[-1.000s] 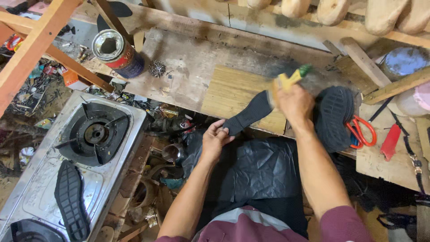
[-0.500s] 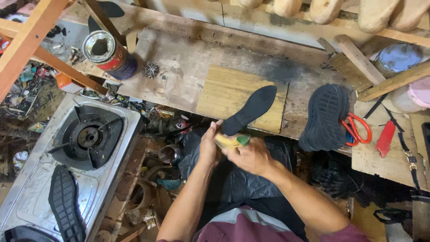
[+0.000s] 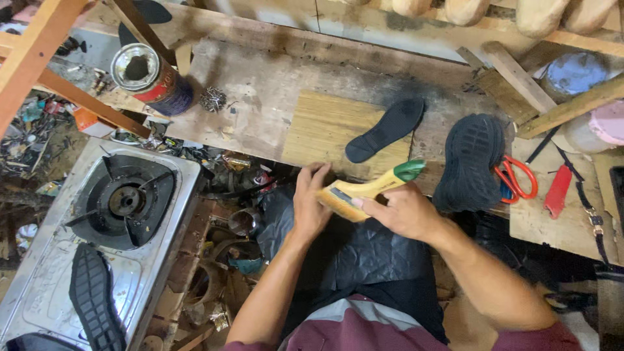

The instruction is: The person repeatedly brushes black shoe insoles with a hand brush on a wooden workbench. They handle several insoles one at a time, turning them over and brushing both sides, then stacking them on the bench.

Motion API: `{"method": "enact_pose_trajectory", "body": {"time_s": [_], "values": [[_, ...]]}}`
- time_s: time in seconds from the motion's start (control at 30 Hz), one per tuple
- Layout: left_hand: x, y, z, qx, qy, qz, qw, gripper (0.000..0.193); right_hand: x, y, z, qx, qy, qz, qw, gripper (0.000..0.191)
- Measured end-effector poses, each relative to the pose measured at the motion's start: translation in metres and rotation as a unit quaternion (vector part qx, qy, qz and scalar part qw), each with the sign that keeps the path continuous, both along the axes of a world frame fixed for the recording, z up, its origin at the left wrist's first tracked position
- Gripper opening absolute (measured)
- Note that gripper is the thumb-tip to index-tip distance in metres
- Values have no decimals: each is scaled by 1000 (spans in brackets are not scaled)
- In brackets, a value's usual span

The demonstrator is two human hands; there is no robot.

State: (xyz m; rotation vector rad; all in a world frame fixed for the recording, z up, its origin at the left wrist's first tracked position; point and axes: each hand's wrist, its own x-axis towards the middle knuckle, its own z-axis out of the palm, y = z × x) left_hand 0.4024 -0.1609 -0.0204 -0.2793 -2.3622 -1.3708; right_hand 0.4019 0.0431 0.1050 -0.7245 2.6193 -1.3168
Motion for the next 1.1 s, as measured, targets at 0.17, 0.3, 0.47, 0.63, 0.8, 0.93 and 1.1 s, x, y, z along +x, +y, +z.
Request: {"method": "enact_pose_trajectory", "body": {"time_s": [0.17, 0.3, 0.47, 0.63, 0.8, 0.93, 1.1], "values": [[-40, 19, 15, -155, 45, -34, 986, 71, -17, 37, 40, 119, -58, -96, 986, 35], [-64, 28, 28, -176, 11, -53, 983, 53, -43, 72, 63, 139, 48, -173, 974, 36], [-67, 15, 27, 60, -77, -84, 992, 38, -56, 108, 74, 154, 67, -192, 967, 36], [-64, -8, 8, 321, -276, -95, 901, 47, -70, 100, 52, 132, -33, -217, 967, 35], [-49, -3, 3, 340, -307, -102, 883, 39, -88, 43, 15, 114, -98, -78, 986, 34], [-41, -15, 16, 221, -261, -25, 939, 37, -120, 26, 14, 308, -40, -23, 950, 50], [-55, -62, 34, 129, -83, 139, 978, 33, -164, 63, 35, 345, -30, -152, 926, 63]]}}
